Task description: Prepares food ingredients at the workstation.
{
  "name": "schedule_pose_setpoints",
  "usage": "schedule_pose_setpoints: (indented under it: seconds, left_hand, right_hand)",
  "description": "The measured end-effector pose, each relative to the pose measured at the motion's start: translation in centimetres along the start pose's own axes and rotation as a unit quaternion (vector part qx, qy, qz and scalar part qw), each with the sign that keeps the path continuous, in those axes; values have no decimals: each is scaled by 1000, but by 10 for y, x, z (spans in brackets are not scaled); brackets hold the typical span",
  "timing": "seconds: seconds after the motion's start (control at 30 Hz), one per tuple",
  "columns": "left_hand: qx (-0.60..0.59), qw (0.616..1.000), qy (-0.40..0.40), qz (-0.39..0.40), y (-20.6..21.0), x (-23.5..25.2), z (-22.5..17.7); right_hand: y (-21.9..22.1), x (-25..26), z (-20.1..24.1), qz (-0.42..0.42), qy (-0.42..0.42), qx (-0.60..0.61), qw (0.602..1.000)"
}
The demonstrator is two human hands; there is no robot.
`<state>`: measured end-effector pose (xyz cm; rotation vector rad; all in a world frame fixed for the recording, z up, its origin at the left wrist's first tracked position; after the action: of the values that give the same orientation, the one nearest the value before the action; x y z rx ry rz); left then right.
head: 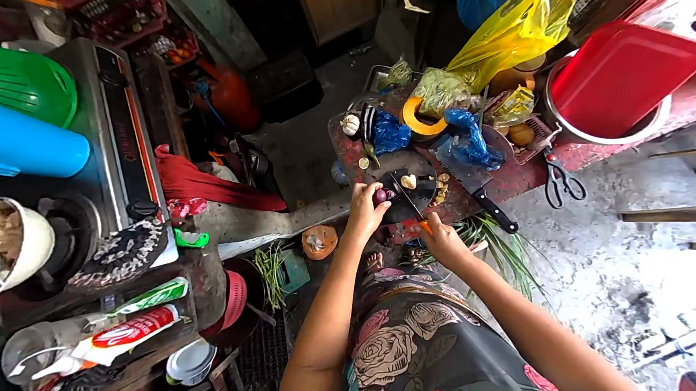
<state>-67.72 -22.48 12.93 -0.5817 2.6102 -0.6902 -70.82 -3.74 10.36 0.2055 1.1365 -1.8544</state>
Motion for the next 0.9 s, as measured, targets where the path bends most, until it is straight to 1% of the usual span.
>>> schedule_pose_setpoints:
  seconds: [0.07, 0.13, 0.33, 0.47, 0.6, 0.7, 0.77, 0.9]
  left_hand:
    - [8, 1000, 1, -9, -5, -6, 1]
    - [7, 1000, 0, -23, -10, -9, 3]
    - [-15, 996, 4, -93, -23, -19, 10]
    - [-22, 997, 7, -74, -21, -23, 11]
    - [-24, 998, 7, -62, -21, -24, 14]
    - [-30, 997, 14, -66, -23, -23, 16]
    - [-31, 996, 15, -84, -26, -25, 16]
    - [-32, 995, 3, -97, -29, -29, 15]
  right_hand:
    - [5, -5, 14, -8, -18, 8, 1000]
    - [11, -9, 25, 2, -26, 3, 1000]
    - [16, -14, 44, 23, -16, -7, 1000]
    - [13, -14, 45, 14, -12, -3, 1000]
    - [13, -10, 42, -2, -9, -46, 999]
    - [18, -11, 45, 15, -4, -56, 998]
    - [20, -13, 48, 24, 2, -46, 999]
    - [22, -18, 59, 35, 9, -43, 998]
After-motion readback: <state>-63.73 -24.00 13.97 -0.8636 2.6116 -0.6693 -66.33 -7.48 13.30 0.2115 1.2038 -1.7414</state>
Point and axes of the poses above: each hand's wrist, its own x-axis towards the middle knuckle, its own y-axis out of the palm, z = x × y, the point moved 10 cm from there along x, towards the middle knuckle, and after that the axes turned 7 degrees about -x, right-handed, at the moved point
